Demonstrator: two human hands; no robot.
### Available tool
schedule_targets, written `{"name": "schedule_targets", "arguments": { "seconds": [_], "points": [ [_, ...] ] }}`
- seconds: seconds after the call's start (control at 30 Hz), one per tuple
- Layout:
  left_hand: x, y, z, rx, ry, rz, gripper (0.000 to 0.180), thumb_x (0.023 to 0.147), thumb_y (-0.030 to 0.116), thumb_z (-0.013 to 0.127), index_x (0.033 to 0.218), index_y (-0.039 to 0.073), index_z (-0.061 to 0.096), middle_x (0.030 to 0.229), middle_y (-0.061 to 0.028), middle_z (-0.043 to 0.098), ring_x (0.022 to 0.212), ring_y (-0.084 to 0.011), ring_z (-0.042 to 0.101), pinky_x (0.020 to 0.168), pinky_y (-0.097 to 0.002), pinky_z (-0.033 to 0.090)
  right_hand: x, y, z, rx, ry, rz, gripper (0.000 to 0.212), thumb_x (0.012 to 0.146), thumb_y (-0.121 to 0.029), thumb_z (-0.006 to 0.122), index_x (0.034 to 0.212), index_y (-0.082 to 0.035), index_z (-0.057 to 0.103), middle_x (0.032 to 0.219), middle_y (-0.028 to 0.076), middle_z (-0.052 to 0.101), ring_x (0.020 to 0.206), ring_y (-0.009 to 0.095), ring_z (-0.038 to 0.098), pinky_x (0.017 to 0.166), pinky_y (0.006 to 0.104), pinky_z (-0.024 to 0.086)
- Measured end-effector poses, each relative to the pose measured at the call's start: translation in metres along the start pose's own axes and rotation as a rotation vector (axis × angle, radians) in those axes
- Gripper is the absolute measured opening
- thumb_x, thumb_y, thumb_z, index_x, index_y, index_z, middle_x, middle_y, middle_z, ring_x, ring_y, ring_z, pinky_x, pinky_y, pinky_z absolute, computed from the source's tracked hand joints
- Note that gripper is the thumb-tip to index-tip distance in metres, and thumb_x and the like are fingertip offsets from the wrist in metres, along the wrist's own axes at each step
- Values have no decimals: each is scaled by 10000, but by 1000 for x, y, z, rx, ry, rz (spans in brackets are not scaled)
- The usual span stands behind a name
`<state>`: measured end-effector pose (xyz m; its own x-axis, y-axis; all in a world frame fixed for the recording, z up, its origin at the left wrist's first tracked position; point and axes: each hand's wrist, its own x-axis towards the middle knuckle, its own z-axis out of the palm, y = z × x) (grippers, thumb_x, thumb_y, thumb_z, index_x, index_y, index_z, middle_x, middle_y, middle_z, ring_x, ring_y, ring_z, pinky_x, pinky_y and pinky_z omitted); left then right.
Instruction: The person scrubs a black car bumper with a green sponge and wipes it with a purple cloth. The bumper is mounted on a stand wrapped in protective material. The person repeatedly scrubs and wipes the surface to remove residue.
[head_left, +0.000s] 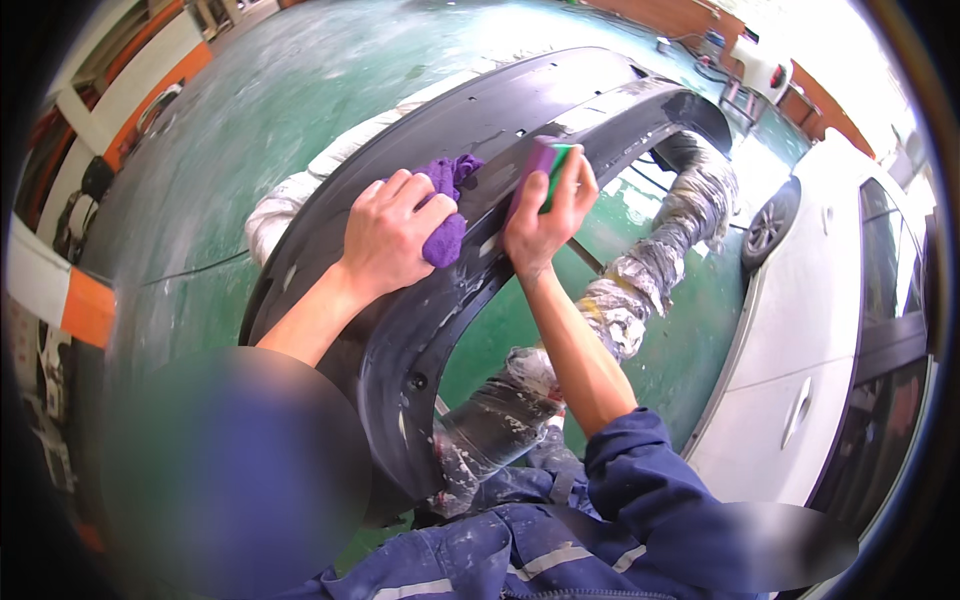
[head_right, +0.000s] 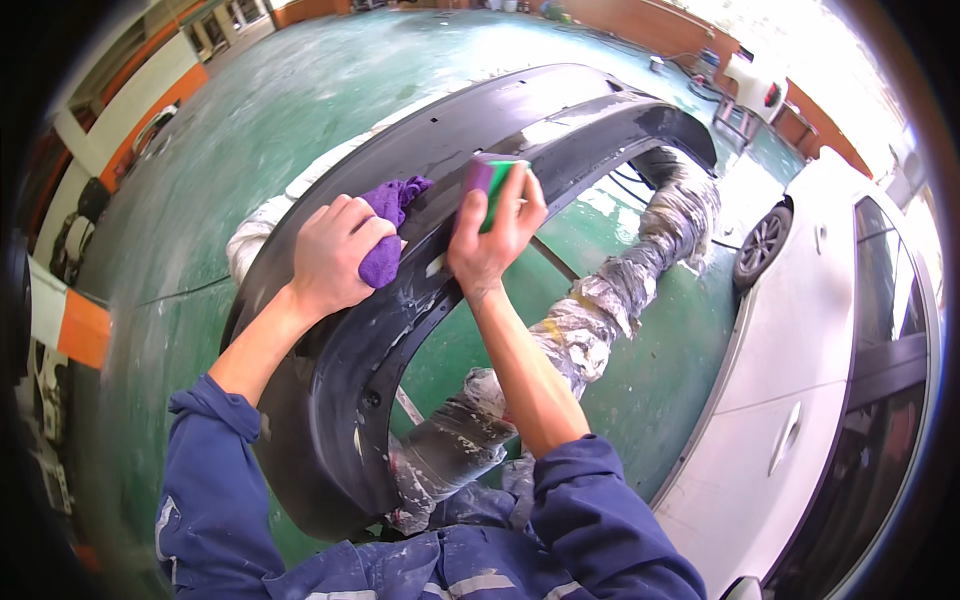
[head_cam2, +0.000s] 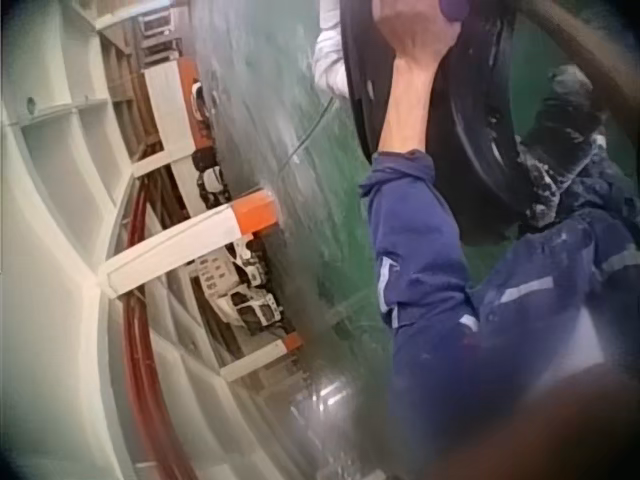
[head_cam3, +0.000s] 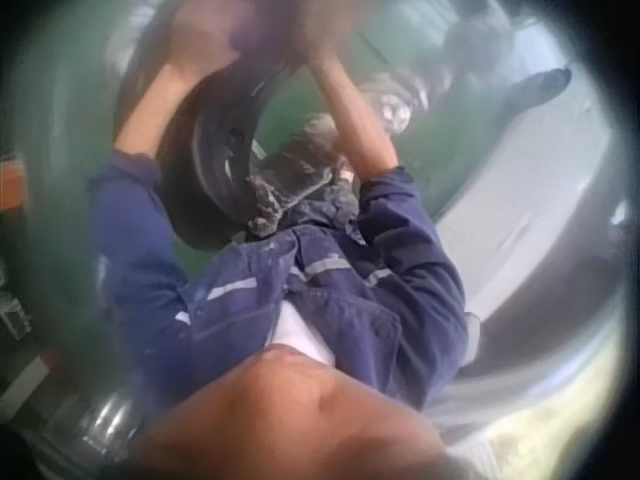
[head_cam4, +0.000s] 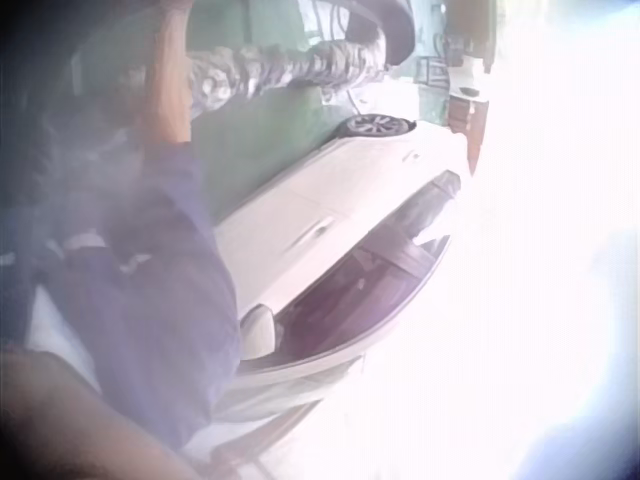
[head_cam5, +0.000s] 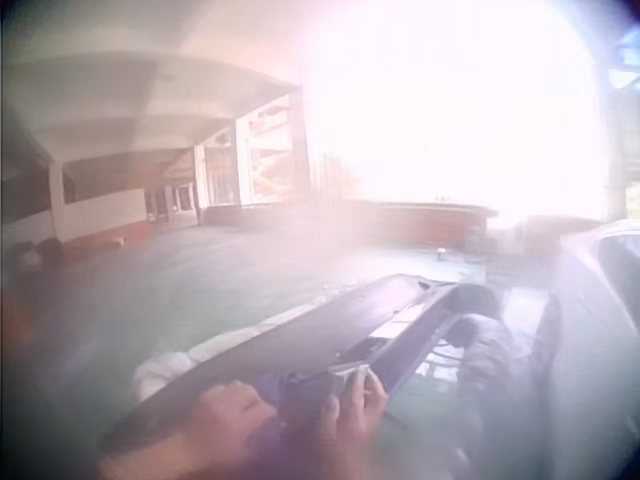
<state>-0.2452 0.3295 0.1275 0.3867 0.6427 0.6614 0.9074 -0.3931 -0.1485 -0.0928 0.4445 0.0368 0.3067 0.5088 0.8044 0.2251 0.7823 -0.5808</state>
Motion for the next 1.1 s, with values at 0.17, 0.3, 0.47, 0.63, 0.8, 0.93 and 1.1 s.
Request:
{"name": "schedule_targets", "arguments": {
  "seconds": [0.17,0.3,0.47,0.63,0.8,0.93,1.1],
  "points": [
    [31,-2,2,24,92,159,293,726,215,769,1006,139,728,922,-39,633,864,-251,647,677,-403,489,-39,-42,2,21,22,23,517,1022,-143,632,1474,96,553,1415,269,531,1260,380,549,1073,449,451],
    [54,7,-11,-37,227,259,261,719,234,764,961,149,719,888,-32,628,845,-239,644,652,-389,477,-4,4,-4,-144,116,56,604,951,-150,691,1476,108,537,1418,305,530,1251,407,532,1003,436,474],
    [69,2,-19,-284,362,102,295,669,146,799,946,110,704,902,-62,670,842,-286,666,705,-404,527,-44,-50,-3,-33,-33,-26,616,951,-161,704,1488,91,538,1381,294,567,1215,440,555,1021,462,467],
    [53,-11,-9,-451,68,-367,326,739,101,835,1019,99,667,951,-124,705,909,-379,697,760,-464,552,-12,-13,4,-126,165,78,657,922,-160,733,1463,147,521,1388,309,562,1218,448,560,992,473,501],
    [30,-24,6,-200,-234,-314,499,793,313,861,1246,172,705,1134,-117,656,1060,-374,676,840,-492,559,-30,-31,-1,29,30,-107,666,901,-165,752,1450,144,538,1448,293,524,1164,398,570,967,446,510],
    [25,-28,17,-189,-125,-191,524,777,361,881,1251,186,742,1249,-97,637,1134,-346,650,912,-474,564,-22,-27,-1,-52,82,-87,674,882,-161,750,1444,149,543,1423,330,529,1177,415,569,956,446,506],
    [9,-31,36,-240,155,-225,554,746,182,891,1274,150,727,1349,-141,611,1221,-382,615,1000,-462,536,-12,-8,-6,-46,-12,-265,695,858,-161,751,1465,109,547,1412,336,528,1183,447,585,964,494,500]
  ]
}}
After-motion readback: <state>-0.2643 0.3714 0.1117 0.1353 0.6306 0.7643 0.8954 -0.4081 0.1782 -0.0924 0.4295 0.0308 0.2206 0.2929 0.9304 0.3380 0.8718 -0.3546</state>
